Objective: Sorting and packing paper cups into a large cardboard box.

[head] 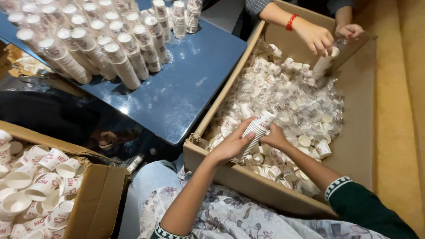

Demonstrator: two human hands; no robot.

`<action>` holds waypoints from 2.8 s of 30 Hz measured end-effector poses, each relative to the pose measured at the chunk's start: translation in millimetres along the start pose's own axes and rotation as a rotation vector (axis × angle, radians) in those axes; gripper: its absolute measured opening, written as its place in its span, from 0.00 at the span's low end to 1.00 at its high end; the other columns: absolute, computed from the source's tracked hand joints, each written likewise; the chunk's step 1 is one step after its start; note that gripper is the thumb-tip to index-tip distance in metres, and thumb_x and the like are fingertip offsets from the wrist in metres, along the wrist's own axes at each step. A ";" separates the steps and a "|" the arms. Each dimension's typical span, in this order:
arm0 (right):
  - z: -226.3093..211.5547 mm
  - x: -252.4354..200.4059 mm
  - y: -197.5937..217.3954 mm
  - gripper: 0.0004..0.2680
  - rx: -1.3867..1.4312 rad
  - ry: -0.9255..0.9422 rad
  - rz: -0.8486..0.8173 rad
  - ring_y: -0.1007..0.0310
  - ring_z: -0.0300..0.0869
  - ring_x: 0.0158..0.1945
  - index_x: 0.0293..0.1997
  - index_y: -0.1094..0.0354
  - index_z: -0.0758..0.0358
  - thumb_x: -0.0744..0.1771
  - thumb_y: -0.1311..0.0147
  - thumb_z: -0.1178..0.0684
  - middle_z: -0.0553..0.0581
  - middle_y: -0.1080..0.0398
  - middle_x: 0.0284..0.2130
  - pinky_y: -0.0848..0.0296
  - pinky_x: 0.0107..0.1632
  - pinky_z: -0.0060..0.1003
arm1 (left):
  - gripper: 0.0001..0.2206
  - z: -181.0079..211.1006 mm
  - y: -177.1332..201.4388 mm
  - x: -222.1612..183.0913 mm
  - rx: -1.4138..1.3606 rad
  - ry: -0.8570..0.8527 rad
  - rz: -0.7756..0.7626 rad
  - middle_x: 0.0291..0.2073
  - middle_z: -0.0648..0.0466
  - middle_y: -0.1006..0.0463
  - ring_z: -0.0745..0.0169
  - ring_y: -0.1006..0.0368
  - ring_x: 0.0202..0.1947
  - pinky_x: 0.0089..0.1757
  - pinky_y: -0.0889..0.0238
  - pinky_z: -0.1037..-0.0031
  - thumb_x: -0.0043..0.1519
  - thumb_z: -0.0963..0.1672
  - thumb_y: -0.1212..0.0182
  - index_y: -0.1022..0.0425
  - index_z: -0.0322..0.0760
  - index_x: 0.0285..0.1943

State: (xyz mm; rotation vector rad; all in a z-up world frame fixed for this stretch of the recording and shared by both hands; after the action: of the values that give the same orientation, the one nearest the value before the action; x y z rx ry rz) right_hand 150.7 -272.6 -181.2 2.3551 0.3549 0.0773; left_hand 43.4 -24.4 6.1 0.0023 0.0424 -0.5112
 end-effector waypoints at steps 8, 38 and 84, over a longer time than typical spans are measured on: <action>-188.9 -58.7 119.8 0.18 -0.010 0.289 0.217 0.22 0.42 0.52 0.53 0.35 0.64 0.60 0.36 0.63 0.59 0.26 0.52 0.20 0.55 0.37 | 0.26 -15.8 0.1 6.7 0.036 -0.100 -0.008 0.71 0.42 0.37 0.49 0.42 0.71 0.64 0.48 0.62 0.71 0.50 0.51 0.46 0.42 0.77; -173.0 -57.1 164.3 0.18 -0.189 0.365 0.619 0.31 0.49 0.62 0.60 0.35 0.63 0.64 0.41 0.68 0.63 0.41 0.63 0.18 0.51 0.33 | 0.35 3.3 168.1 -41.4 0.340 -0.590 0.784 0.72 0.36 0.36 0.37 0.37 0.71 0.68 0.46 0.53 0.70 0.34 0.49 0.62 0.46 0.83; -363.2 -30.4 27.4 0.14 1.038 0.371 -0.396 0.31 0.32 0.55 0.58 0.35 0.63 0.70 0.48 0.46 0.50 0.32 0.52 0.30 0.59 0.26 | 0.08 45.8 80.2 -55.8 -0.786 -0.487 0.432 0.37 0.57 0.23 0.74 0.29 0.37 0.40 0.34 0.80 0.71 0.42 0.44 0.24 0.29 0.48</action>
State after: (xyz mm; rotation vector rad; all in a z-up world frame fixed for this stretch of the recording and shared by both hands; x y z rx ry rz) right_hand 70.5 -55.9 102.0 3.2100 1.2855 0.1710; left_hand 35.8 72.3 53.5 -0.8634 -0.2324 -0.0268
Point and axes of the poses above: each hand's wrist, its own x-axis towards the middle knuckle, its own y-axis out of the back of the hand, z = x × y, the point moved 5 cm from there along x, towards the middle knuckle
